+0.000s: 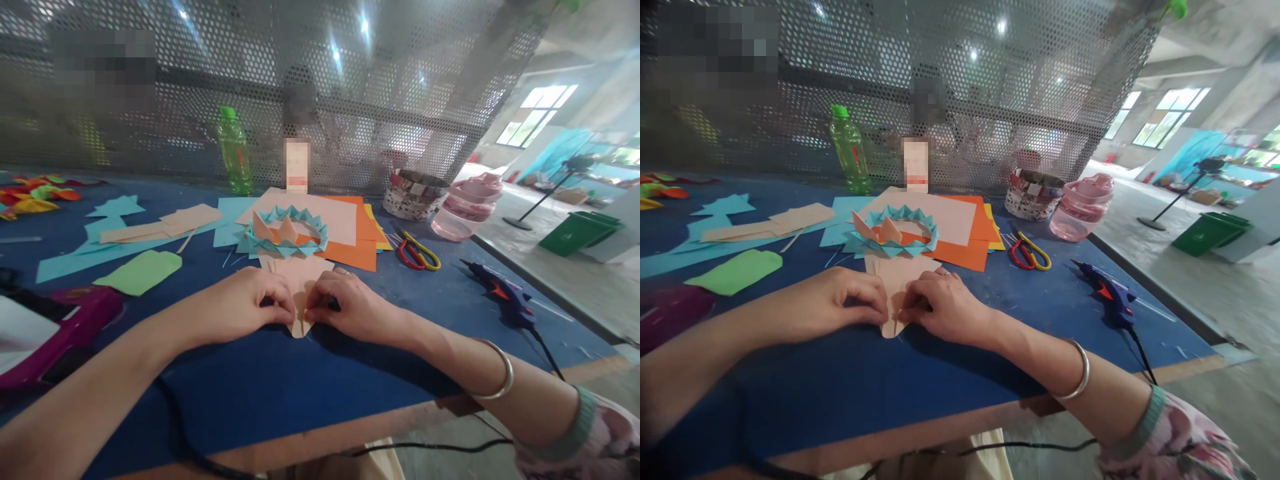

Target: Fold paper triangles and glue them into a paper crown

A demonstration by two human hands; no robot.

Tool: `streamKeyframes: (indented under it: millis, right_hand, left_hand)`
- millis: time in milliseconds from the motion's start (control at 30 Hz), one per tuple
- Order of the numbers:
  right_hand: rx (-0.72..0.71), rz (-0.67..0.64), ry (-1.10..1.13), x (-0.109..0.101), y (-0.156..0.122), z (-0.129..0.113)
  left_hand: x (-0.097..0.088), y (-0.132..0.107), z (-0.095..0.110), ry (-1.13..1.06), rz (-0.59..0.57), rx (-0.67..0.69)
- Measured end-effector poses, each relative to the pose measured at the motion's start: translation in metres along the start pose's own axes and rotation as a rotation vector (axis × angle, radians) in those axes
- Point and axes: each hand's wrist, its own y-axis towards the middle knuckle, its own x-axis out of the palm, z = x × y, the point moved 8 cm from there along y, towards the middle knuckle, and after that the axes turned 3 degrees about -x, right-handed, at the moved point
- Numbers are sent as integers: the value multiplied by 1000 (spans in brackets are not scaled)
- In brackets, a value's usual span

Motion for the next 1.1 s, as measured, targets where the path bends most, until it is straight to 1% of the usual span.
streamKeyframes:
  millis: [100,233,400,1100]
  right_hand:
    - [-11,13,-13,0,0,-2]
    - [-13,19,-12,0,1,-3]
    - [3,3,-2,1,0,-3]
    - [81,19,-24,6,0,1]
  left_hand:
    - [2,4,-8,53,41,-60]
    - [4,6,-11,105,88,-111]
    - [3,4,-7,140,145,-107]
    - [6,5,-7,152,153,-119]
